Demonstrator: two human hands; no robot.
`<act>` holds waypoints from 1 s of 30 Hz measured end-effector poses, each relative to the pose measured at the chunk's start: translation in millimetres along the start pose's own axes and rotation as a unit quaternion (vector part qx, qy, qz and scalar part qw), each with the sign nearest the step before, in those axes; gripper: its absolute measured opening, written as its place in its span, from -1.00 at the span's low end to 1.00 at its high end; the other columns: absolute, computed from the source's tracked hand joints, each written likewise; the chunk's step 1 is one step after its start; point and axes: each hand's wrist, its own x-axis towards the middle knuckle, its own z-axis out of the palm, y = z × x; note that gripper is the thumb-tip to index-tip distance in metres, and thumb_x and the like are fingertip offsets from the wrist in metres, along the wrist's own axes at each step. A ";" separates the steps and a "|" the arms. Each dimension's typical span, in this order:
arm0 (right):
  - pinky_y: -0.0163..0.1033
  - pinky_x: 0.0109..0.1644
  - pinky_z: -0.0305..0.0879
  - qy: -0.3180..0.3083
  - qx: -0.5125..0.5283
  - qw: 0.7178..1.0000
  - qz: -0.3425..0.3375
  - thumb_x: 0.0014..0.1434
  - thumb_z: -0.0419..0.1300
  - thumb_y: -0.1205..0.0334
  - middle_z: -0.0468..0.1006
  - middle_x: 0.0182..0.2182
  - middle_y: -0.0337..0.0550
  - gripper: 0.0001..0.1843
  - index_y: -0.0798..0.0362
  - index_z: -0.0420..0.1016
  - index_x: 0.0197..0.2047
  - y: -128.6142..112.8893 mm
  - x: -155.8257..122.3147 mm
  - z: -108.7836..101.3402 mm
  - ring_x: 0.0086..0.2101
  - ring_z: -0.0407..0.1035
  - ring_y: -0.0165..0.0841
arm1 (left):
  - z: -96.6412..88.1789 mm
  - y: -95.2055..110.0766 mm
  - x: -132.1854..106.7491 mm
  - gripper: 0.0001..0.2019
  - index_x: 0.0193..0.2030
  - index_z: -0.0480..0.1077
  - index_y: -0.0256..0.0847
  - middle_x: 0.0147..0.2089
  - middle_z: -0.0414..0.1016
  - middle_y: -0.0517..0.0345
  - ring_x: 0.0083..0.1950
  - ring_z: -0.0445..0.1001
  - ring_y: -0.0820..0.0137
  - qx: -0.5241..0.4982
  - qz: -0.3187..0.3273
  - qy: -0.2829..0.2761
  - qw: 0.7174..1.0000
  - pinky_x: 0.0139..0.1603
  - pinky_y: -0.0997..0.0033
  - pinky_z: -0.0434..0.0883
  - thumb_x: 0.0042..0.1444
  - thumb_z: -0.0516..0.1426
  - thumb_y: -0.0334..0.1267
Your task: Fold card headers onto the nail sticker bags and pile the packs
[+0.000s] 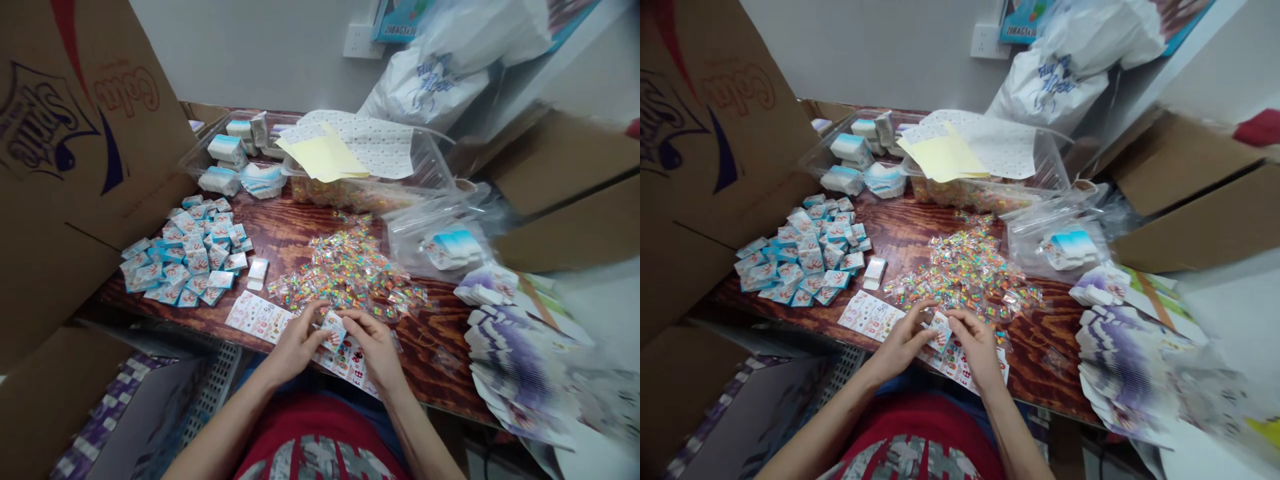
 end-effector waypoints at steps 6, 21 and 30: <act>-0.20 -0.14 0.27 -0.033 -0.098 0.990 -0.100 0.20 0.21 0.12 0.53 -0.31 -0.14 -0.83 0.00 0.59 -0.28 -3.6 -5.3 6.8 -0.24 0.41 -0.24 | 1.2 -1.8 -5.0 -0.54 0.25 0.21 -0.04 -0.18 0.41 0.16 -0.26 0.40 0.36 -0.012 0.015 0.021 1.000 -0.20 0.35 0.43 0.21 0.10 -0.23; -0.12 -0.09 0.37 -0.050 0.029 0.998 0.006 0.16 0.26 -0.06 0.57 -0.03 -0.04 -0.53 -0.08 0.51 0.10 4.2 -3.9 23.2 -0.07 0.44 -0.15 | -71.0 11.9 -2.8 -0.59 0.23 0.33 -0.16 -0.09 0.55 0.04 -0.10 0.48 0.27 0.123 0.079 0.169 0.975 -0.01 0.29 0.41 0.26 0.04 -0.16; -0.01 0.12 0.33 -0.093 0.304 0.936 0.153 0.21 0.09 -0.27 0.59 -0.03 0.06 -0.43 0.04 0.60 -0.09 0.7 9.3 16.7 0.01 0.46 -0.15 | -207.4 77.6 0.9 -0.60 0.15 0.41 -0.16 0.29 0.33 0.01 0.33 0.23 0.15 0.340 0.201 0.470 0.789 0.37 0.10 0.11 0.17 0.16 -0.22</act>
